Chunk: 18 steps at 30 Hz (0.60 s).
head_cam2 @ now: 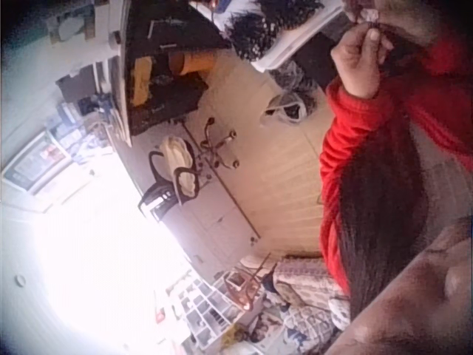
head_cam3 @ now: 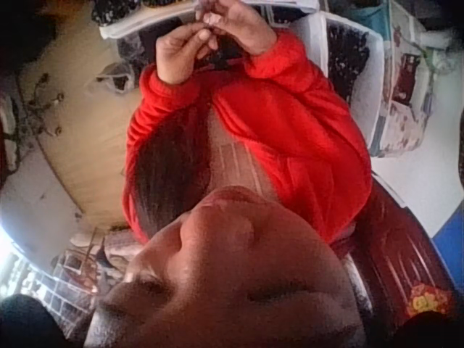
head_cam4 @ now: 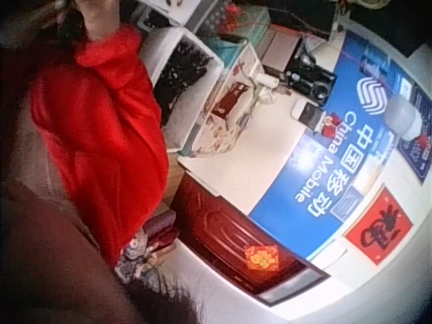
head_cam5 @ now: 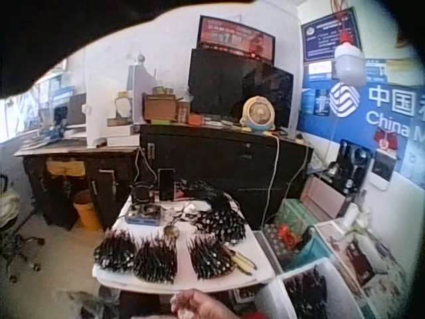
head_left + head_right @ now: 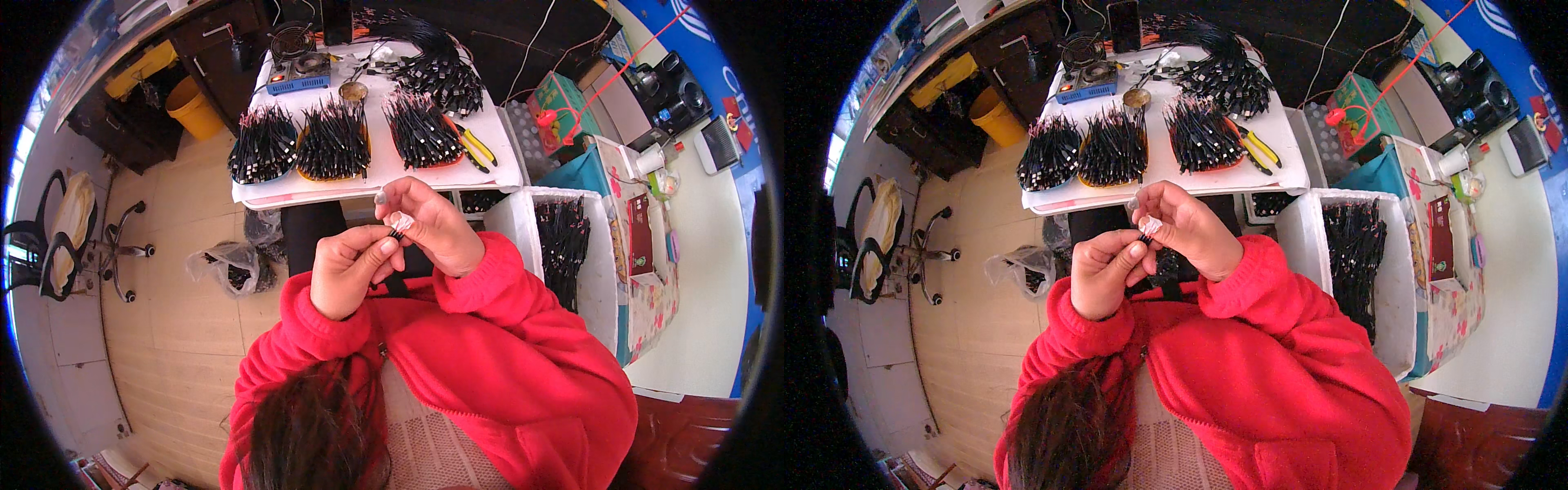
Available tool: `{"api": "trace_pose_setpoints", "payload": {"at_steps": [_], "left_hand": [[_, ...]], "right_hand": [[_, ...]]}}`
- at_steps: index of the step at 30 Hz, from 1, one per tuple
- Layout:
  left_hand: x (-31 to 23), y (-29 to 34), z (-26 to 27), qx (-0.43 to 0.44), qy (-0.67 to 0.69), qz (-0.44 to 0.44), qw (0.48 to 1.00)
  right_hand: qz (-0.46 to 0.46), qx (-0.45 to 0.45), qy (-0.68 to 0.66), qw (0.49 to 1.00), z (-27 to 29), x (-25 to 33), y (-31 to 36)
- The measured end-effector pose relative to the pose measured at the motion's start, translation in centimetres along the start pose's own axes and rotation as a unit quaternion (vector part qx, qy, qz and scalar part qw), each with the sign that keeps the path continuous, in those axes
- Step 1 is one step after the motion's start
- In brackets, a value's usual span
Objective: The person repeatedly picks small black cable-like items from a tray, attaches a small white connector to each end, and places the finished items into a container. The process is continuous and repetitive throughout the clip.
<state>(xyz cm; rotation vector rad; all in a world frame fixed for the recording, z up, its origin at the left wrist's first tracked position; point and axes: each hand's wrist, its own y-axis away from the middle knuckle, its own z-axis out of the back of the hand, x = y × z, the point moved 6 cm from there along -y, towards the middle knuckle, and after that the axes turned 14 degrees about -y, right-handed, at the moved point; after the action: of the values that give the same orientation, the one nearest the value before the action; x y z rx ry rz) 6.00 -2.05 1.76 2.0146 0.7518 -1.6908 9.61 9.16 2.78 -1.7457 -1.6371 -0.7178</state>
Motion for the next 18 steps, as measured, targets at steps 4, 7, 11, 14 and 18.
{"api": "trace_pose_setpoints", "payload": {"at_steps": [4,7,11,14,18], "left_hand": [[0.0,0.5,0.2,0.007,-0.021,0.022,1.000],[0.1,0.6,0.4,0.005,-0.008,0.029,1.000],[0.1,1.0,0.5,-0.002,-0.020,0.036,0.999],[0.1,1.0,0.3,-0.004,-0.034,0.035,0.999],[0.4,0.8,0.2,0.007,-0.040,0.045,0.998]], "right_hand": [[0.033,0.012,0.119,0.992,0.2,-0.1,0.0],[0.064,-0.027,0.182,0.981,0.7,0.7,0.1],[0.120,-0.004,0.355,0.927,-0.3,2.5,0.7],[0.213,0.025,0.574,0.790,-2.1,3.0,1.4],[0.217,-0.004,0.488,0.846,-1.3,2.2,1.0]]}}
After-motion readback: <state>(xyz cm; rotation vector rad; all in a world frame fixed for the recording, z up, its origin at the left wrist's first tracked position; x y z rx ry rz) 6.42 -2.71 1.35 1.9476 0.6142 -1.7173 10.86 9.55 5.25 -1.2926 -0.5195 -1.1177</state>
